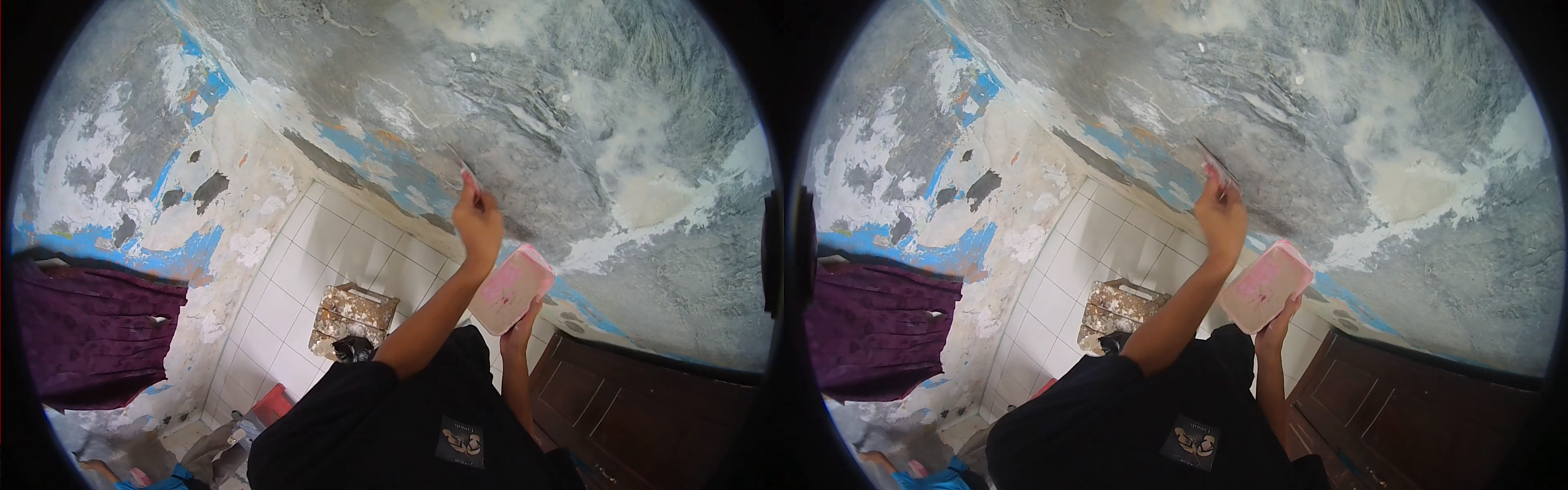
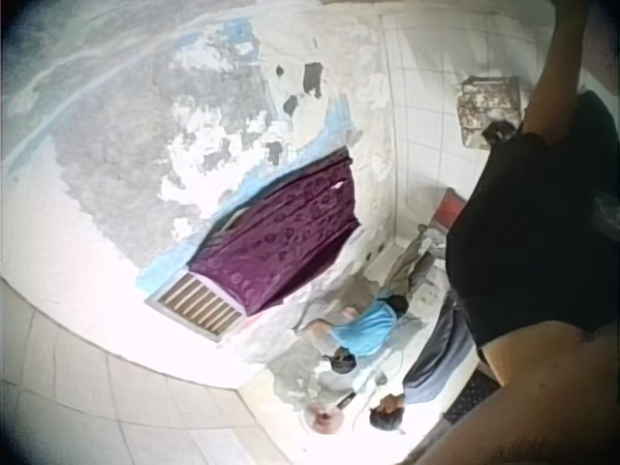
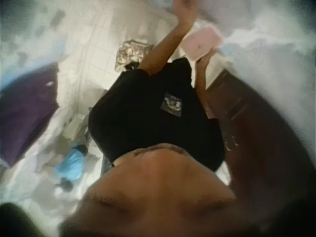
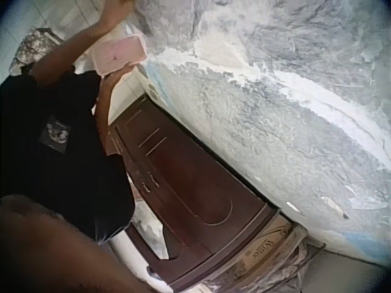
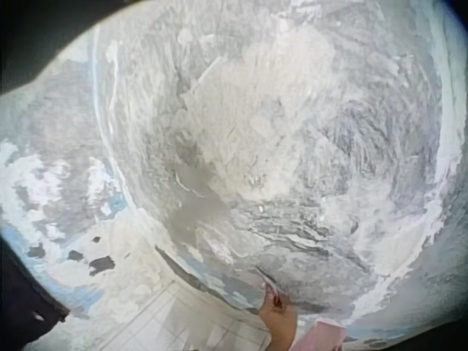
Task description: The person applies plaster putty to a damaged ceiling or wall using a putty knife.
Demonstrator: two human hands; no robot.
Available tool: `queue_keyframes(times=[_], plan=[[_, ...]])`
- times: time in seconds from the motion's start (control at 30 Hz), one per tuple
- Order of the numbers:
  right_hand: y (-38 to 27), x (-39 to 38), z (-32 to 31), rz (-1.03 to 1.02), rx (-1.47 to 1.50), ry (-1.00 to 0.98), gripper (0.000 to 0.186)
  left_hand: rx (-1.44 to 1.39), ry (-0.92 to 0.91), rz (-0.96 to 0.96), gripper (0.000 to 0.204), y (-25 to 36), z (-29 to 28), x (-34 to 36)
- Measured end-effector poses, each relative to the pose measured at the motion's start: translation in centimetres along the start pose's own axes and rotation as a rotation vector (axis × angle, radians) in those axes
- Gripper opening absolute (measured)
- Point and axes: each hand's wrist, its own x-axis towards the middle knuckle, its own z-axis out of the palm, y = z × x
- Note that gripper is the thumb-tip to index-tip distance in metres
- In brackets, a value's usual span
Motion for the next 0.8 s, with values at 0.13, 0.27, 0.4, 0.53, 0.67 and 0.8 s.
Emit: queue_keyframes(times=[0.13, 0.27, 0.4, 0.53, 0.67, 0.8], plan=[[0.1, 0.0, -0.1, -0.005, -0.005, -0.05, 0.059, -0.111, -0.106, -0.067, 0.012, -1.1, -5.9, 0.4], [0.0, -0.5, 0.5, 0.013, -0.009, 0.0, 0.056, -0.136, 0.062, -0.145, 0.012, -5.5, -9.4, 3.3], [0.4, -0.9, -0.3, 0.017, -0.004, 0.012, 0.057, 0.044, 0.094, -0.161, 0.013, -12.9, -10.3, 6.4], [0.2, -1.5, -0.7, -0.008, -0.005, 0.004, 0.057, 0.096, 0.112, -0.03, 0.014, -13.0, -9.1, 9.1], [-0.2, -1.8, -1.6, -0.001, -0.001, -0.031, 0.063, 0.079, 0.102, 0.084, 0.012, -10.0, -6.0, 7.3], [0.1, -1.4, -2.5, 0.006, 0.008, -0.008, 0.063, 0.051, -0.001, 0.018, 0.012, -2.2, -2.5, 1.9]])
